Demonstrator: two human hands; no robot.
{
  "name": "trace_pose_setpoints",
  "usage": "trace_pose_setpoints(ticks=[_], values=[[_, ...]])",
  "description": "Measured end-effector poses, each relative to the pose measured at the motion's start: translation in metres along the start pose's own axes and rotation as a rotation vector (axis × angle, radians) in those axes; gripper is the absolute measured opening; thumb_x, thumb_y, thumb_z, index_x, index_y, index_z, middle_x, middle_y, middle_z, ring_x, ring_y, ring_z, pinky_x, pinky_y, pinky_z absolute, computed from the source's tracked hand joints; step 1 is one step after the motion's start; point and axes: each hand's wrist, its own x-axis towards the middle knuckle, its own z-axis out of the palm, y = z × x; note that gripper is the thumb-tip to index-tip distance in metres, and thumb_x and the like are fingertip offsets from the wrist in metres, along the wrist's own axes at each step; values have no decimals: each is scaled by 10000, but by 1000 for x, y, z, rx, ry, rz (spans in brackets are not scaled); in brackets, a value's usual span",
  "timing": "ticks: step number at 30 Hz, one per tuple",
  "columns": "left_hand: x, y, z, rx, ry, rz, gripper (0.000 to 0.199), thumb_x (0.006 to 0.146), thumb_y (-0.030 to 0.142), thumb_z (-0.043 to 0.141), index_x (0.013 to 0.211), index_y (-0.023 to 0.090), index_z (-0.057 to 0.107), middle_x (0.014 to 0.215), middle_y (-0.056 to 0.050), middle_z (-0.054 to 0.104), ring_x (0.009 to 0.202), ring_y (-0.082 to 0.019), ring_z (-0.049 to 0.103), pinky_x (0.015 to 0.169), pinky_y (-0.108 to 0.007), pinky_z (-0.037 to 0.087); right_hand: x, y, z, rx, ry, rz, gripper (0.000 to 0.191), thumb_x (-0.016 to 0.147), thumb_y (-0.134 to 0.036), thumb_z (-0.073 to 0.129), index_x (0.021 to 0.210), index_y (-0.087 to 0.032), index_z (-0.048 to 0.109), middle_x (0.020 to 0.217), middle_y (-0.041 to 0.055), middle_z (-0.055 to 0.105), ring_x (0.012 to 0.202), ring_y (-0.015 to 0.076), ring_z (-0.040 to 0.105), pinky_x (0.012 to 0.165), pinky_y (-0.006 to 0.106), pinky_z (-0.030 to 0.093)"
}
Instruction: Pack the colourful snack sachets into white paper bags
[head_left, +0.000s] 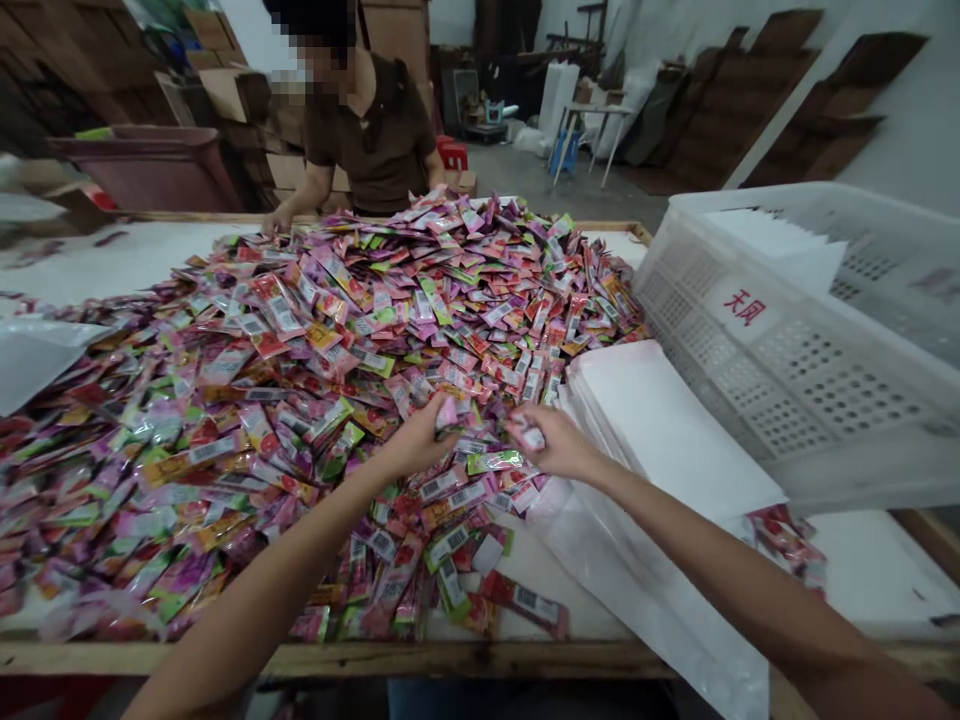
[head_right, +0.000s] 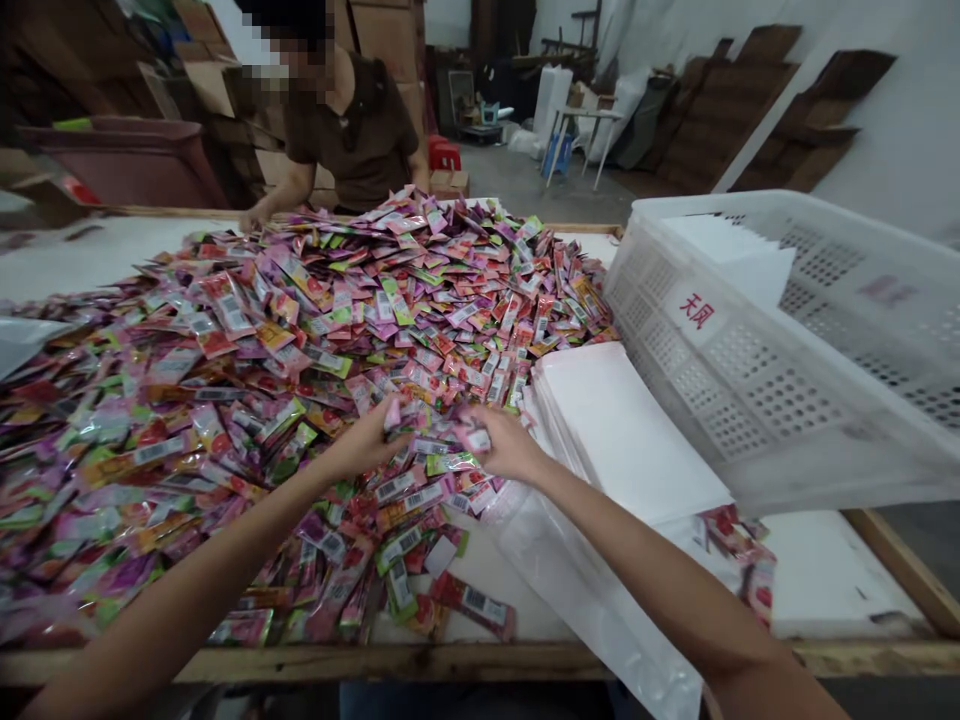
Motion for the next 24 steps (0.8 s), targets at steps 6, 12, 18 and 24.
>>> trace_pose_setpoints(ticks=[6,12,18,24], values=[[29,14,40,368,-212,-29,261,688,297,626,915,167,617,890,-130,660,883,-297,617,752,-356,463,3,-13,53,-369,-307,90,234,635,-96,619,866,-126,634,962,148,625,816,258,615,648,293,454],[19,6,31,355,-130,-57,235,721,253,605,944,175,603,875,-102,662,849,-257,618,747,-330,456,-8,-5,42,-344,-280,-11,292,657,-39,561,926,-143,605,971,112,613,947,241,555,770,302,436],[-1,-6,-17,-245,297,-103,287,823,400,417,818,147,550,767,-24,603,719,-145,546,694,-249,448,-24,26,7,-218,-58,72,441,701,-123,596,1130,-102,499,1032,133,584,964,227,527,824,317,408],[-41,6,-25,-183,345,-211,356,747,518,500,765,166,553,688,-16,588,642,-143,549,599,-232,431,3,32,-22,-303,-24,102,219,708,-281,632,883,-153,604,820,68,631,823,222,553,714,280,409]])
